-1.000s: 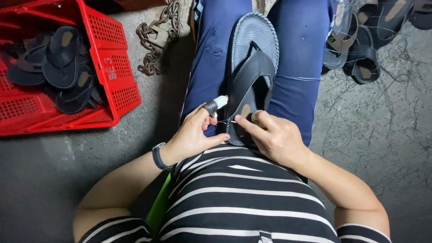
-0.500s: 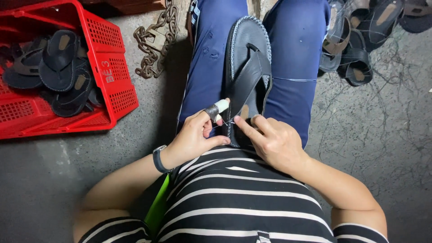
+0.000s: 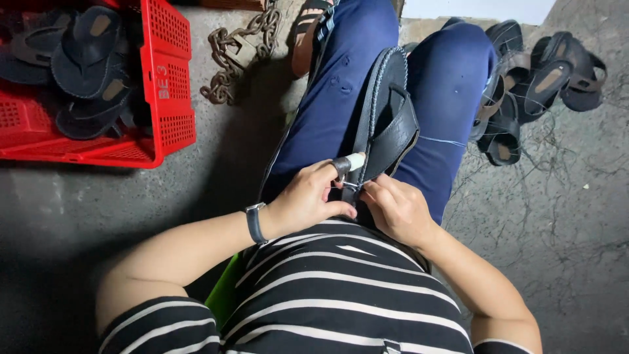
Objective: The person sits on the floor and sews a black sandal using a needle and thread. They repeatedly pull the thread through the sandal strap and sole, occasionally adjusting the sandal's position on their lap.
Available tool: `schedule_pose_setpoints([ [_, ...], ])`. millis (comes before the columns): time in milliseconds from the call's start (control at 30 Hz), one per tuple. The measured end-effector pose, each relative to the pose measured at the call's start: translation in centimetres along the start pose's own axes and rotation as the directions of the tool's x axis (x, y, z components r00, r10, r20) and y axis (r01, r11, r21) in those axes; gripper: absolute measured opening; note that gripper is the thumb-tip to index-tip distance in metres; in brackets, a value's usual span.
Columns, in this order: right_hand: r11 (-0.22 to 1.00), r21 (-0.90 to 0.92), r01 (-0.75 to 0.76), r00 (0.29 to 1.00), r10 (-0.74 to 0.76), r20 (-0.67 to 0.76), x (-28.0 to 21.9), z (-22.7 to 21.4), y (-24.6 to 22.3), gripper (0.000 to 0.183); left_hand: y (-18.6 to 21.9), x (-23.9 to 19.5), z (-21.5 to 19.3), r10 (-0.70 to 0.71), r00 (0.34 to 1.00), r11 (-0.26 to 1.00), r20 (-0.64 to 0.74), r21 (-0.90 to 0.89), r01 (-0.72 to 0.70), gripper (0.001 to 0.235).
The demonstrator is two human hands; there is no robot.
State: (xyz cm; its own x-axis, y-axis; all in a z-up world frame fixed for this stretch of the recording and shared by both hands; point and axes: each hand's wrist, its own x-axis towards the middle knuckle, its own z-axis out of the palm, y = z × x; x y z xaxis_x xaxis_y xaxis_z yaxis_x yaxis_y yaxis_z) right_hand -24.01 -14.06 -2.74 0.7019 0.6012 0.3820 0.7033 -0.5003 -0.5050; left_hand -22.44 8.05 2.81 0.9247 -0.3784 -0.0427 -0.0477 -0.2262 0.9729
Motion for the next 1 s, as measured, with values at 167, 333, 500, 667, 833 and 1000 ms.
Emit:
schedule_pose_setpoints([
  [167,0.968,0.222,-0.115,0.990,0.130,-0.055,-0.8,-0.3,-0.2,0.020,-1.1,-0.2,-0.1,0.051,0.996,0.967,0.067,0.244,-0.066,0.036],
  [333,0.894,0.379,-0.238,0.941,0.309,-0.138,-1.9,0.5,0.0,0.022,2.6,0.1,-2.4,0.078,0.993,0.995,0.086,-0.064,-0.073,0.021],
  [500,0.937,0.305,-0.171,0.943,0.245,-0.226,-1.1,0.5,-0.4,0.023,0.2,0.3,-0.4,-0.112,0.977,0.828,0.180,-0.527,0.191,0.015],
  [667,0.957,0.232,-0.173,0.940,0.230,-0.250,-1.0,0.6,-0.9,0.024,-2.1,1.0,0.9,-0.238,0.966,0.886,0.104,-0.384,0.259,0.025],
  [833,0.972,0.169,-0.164,0.941,0.206,-0.270,-0.2,0.1,-1.3,0.021,-2.4,1.1,1.0,-0.249,0.957,0.936,0.146,-0.217,0.277,0.044],
  [1000,0.913,0.337,-0.229,0.961,0.267,-0.070,0.7,-1.7,-1.3,0.024,-0.5,1.6,-0.5,-0.163,0.969,0.954,0.185,-0.222,0.203,0.028],
])
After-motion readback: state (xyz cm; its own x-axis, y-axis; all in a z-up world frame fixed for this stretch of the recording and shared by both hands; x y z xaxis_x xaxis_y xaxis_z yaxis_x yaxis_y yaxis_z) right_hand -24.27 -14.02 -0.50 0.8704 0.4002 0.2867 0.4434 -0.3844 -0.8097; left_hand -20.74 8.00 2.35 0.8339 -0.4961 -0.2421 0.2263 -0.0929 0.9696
